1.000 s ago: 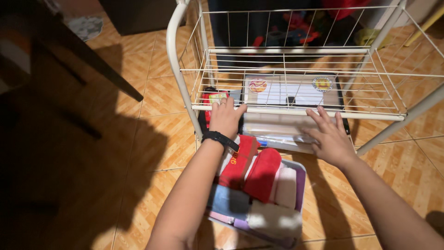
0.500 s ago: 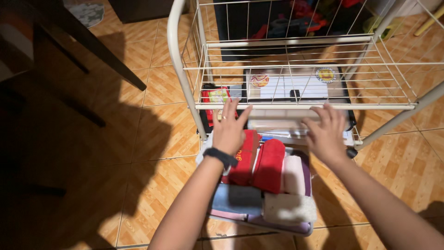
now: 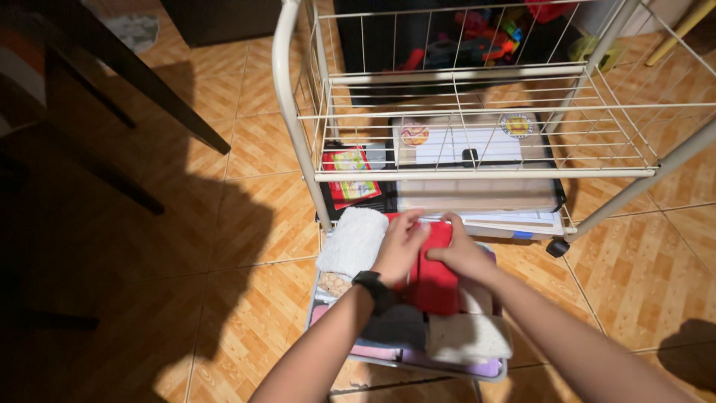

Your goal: The person folds various colored towels and places them on a white wire rack. They handle red, white, blue, and purple towels, folding them into neat rectangles and stacking them on the rack's shelves.

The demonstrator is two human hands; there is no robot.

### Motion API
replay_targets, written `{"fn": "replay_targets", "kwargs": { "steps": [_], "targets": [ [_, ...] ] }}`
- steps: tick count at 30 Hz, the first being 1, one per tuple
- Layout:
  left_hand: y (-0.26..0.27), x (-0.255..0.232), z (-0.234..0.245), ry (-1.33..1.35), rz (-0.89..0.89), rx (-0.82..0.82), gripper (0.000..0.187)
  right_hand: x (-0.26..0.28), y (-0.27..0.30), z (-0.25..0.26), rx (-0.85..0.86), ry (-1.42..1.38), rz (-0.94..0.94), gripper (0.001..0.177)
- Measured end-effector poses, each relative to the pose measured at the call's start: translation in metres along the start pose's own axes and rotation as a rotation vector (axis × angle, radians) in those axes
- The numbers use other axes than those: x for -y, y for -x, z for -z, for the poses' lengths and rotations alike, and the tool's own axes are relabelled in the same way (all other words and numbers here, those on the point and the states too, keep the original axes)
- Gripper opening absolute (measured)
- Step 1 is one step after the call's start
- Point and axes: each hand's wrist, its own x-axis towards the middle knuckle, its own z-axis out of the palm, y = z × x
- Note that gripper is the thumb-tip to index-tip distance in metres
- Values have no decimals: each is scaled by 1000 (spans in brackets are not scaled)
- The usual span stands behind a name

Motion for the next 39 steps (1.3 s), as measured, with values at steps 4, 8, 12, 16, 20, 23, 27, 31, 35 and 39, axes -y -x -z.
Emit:
{"fn": "replay_targets", "kwargs": {
  "steps": [4,8,12,16,20,23,27,31,35,39],
  "targets": [
    [-11,-17,11,686,167,18,64,85,30,64,259,-26,465,93],
    [-2,-81,18,1076,396,159,81,155,61,99,163,-301,324,108],
    [11,-147,31,387,-176,215,91,177,69,99,-48,-375,451,112],
    [23,-182,27,-67,-229,10,112,178,76,81,-188,-175,625,112],
    [22,-196,44,-227,-257,-45,100,197,84,93,-58,-163,537,110],
    [20,-224,88,-564,-194,71,83,220,108,123,-197,304,790,106],
    [-1,-273,129,-657,-370,141,59,268,124,121,-103,717,1077,113],
    [-34,-299,163,-511,-443,117,50,313,112,96,-59,834,635,113],
    [-83,-266,187,-354,-666,-426,62,336,48,98,-225,330,1110,85],
    [-126,-187,195,-393,-560,-803,69,339,-68,74,-248,-48,958,80]
  ]
}}
